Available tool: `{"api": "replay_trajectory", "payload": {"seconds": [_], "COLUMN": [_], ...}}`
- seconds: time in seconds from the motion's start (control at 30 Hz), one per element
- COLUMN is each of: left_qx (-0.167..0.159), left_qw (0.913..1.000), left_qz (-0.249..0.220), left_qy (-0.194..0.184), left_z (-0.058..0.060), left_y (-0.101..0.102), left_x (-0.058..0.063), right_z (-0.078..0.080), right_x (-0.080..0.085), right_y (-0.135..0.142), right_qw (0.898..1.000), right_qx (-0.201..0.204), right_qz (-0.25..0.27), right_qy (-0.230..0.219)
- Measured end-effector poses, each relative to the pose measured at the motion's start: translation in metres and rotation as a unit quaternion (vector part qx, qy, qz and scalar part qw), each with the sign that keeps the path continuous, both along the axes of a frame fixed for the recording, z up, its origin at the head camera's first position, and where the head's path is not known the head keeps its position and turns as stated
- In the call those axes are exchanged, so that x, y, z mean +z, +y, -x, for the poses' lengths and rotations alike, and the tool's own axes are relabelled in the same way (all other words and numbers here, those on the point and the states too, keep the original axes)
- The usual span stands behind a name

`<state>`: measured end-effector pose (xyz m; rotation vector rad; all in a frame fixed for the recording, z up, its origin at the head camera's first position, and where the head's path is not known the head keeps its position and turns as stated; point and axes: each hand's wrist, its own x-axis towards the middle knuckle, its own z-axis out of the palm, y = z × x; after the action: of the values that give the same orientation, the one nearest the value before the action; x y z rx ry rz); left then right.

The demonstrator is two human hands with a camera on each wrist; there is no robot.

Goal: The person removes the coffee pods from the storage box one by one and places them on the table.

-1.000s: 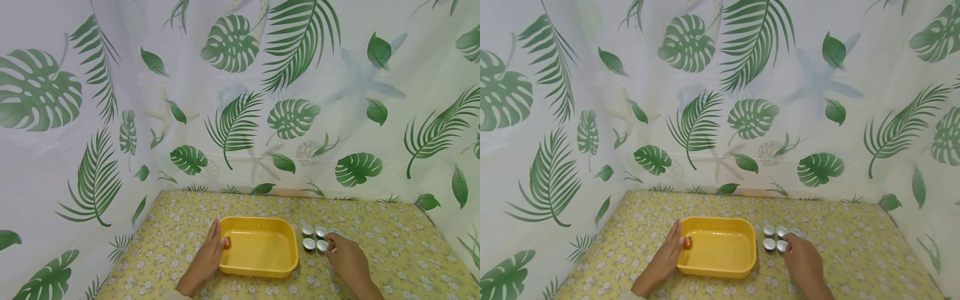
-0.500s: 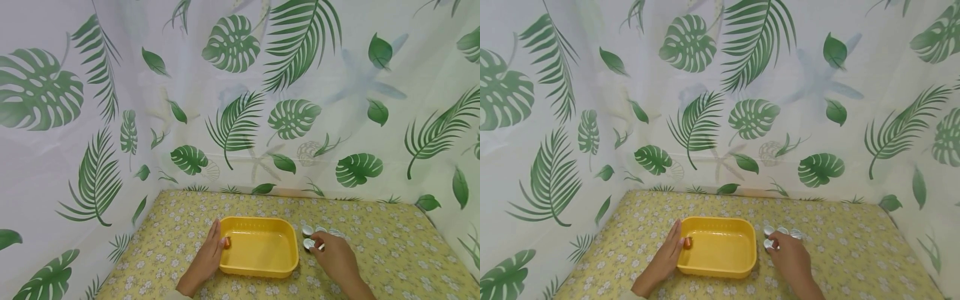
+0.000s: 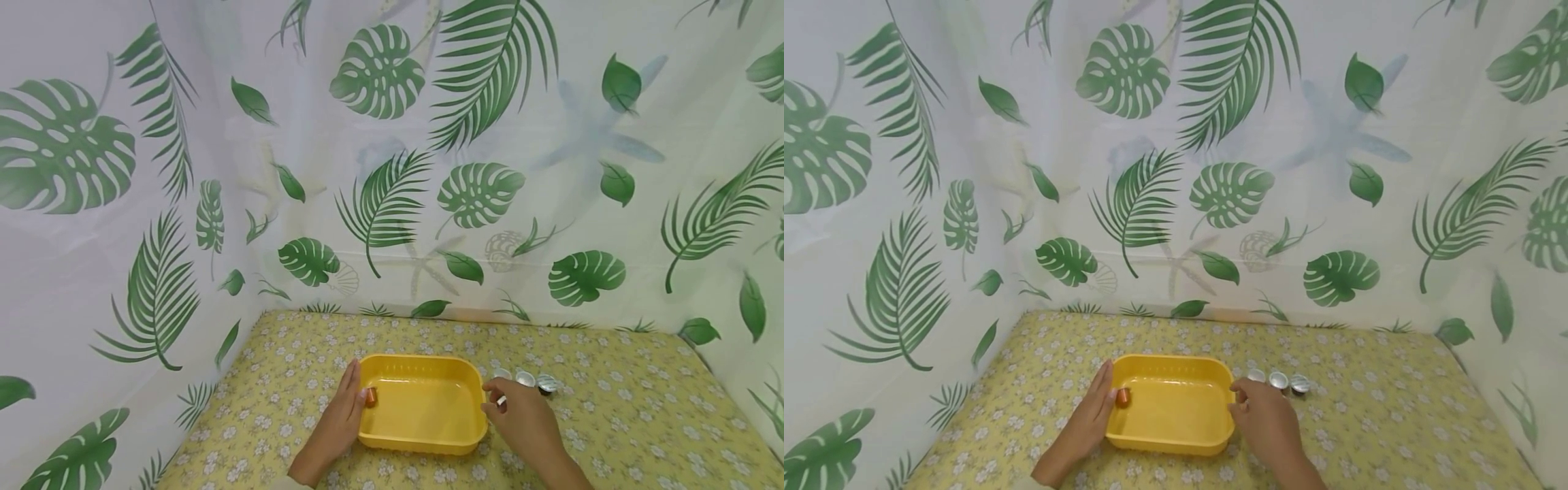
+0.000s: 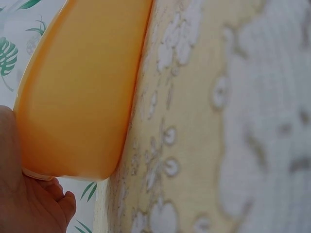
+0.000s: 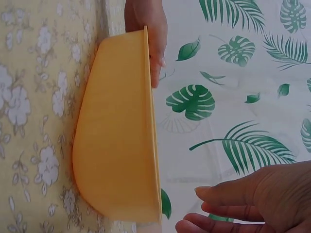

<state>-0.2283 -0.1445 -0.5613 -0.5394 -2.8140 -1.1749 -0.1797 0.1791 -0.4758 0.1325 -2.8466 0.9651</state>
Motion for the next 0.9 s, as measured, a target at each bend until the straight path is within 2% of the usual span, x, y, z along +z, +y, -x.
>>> {"api": "replay_trajectory", "payload": {"seconds": [0.3, 0.47, 0.77, 0.9], "left_qx": [0.003, 0.001, 0.000, -0.005], "left_qw": [1.0000, 1.0000, 1.0000, 1.0000], "left_qz": [-0.003, -0.004, 0.000, -0.005], "left_qy": [-0.004, -0.004, 0.001, 0.005], "left_z": [0.000, 0.000, 0.000, -0.002], "left_y": [-0.001, 0.000, 0.000, 0.001], "left_x": [0.000, 0.000, 0.001, 0.002], "right_z": [-0.001, -0.003, 0.003, 0.004], "right_x": [-0.001, 0.000, -0.004, -0.004], "right_y": [-0.028, -0.041, -0.061, -0.069], "right_qw": [1.000, 0.999, 0.997, 0.997], "right_qx": [0.023, 0.037, 0.065, 0.080], "right_qz": [0.002, 0.009, -0.009, -0.005], "right_qy": [0.001, 0.022, 0.032, 0.023]}}
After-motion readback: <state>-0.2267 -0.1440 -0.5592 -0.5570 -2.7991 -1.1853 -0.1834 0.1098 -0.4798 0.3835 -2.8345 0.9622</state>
